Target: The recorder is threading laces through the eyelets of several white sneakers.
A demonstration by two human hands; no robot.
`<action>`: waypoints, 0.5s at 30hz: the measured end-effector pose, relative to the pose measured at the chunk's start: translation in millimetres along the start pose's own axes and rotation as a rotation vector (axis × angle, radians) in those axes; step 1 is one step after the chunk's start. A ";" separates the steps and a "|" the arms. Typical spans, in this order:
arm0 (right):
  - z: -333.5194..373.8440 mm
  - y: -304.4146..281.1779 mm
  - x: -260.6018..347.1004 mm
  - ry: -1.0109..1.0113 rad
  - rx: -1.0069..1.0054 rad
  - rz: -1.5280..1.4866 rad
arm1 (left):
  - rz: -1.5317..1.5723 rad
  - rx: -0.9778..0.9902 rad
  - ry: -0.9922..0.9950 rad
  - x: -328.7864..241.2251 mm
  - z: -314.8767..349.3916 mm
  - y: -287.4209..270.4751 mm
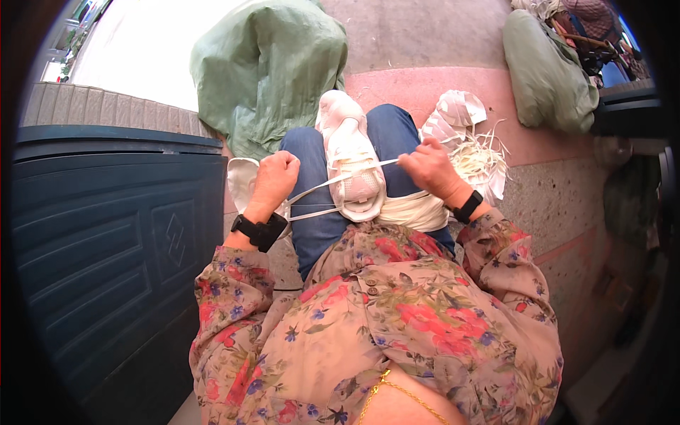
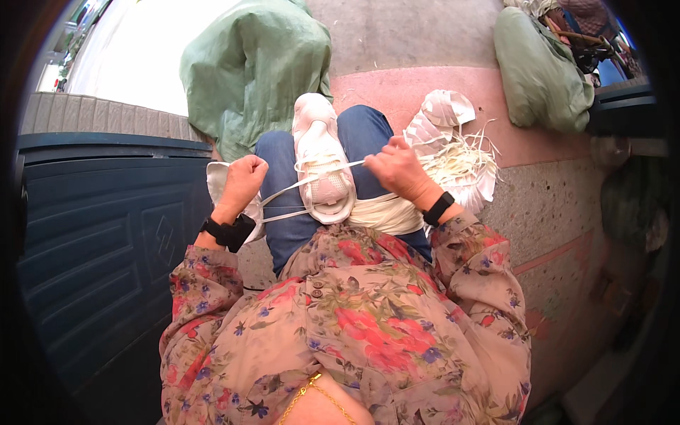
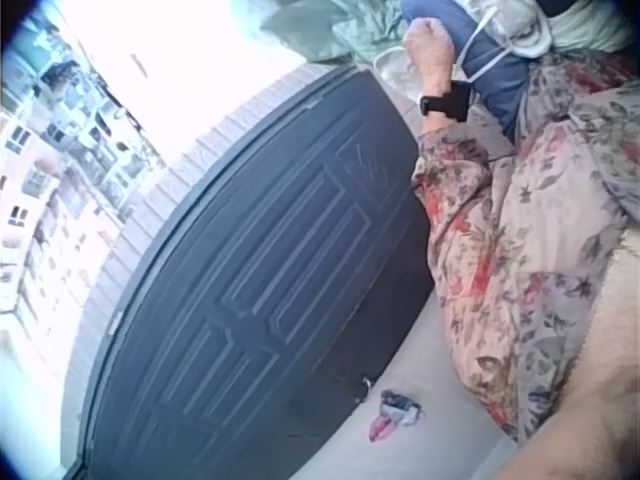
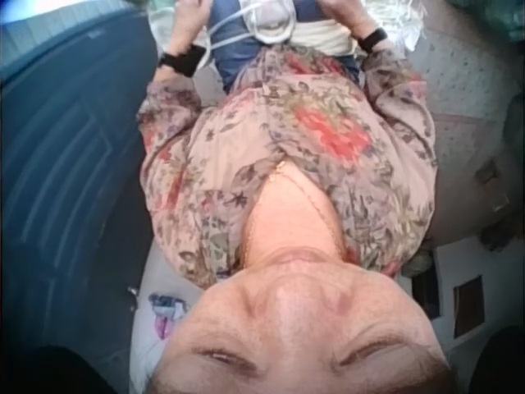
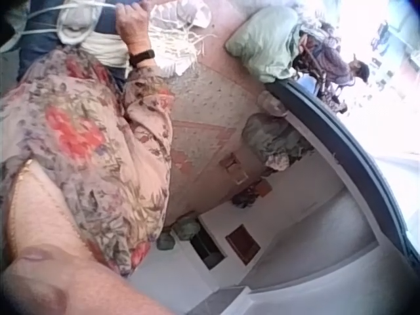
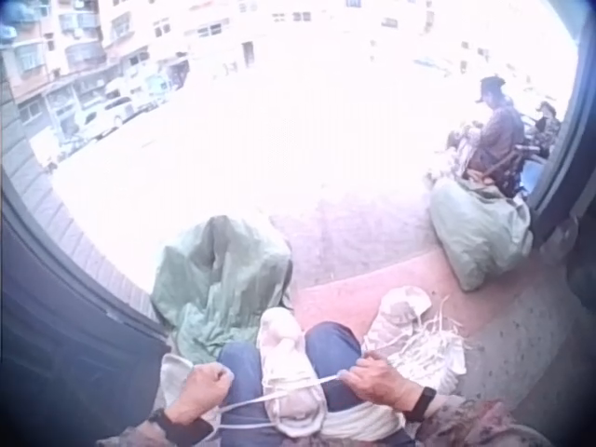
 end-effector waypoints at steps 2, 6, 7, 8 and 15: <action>14.0 -13.7 -23.6 0.070 -0.001 0.023 | 0.239 0.147 -0.135 7.2 3.4 20.8; 21.2 -15.7 -33.5 0.196 0.065 -0.068 | 0.414 0.456 -0.381 -5.6 20.9 66.4; 18.3 -15.4 -29.8 0.192 0.068 -0.069 | 0.329 0.403 -0.298 -8.8 15.0 68.6; 13.6 -15.1 -28.2 0.233 0.028 -0.135 | 0.243 0.349 -0.215 -12.3 10.6 68.3; -25.1 37.6 -0.9 0.280 0.157 -0.282 | 0.065 0.093 0.124 -39.0 0.6 56.4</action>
Point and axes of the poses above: each hand's wrist, its own z-axis away from the middle knuckle, its own y-axis out of the palm, x = y × z, the point moved 10 cm from there along -z, towards the middle knuckle, and after that the axes turned 6 degrees about -y, right-handed, at the moved point
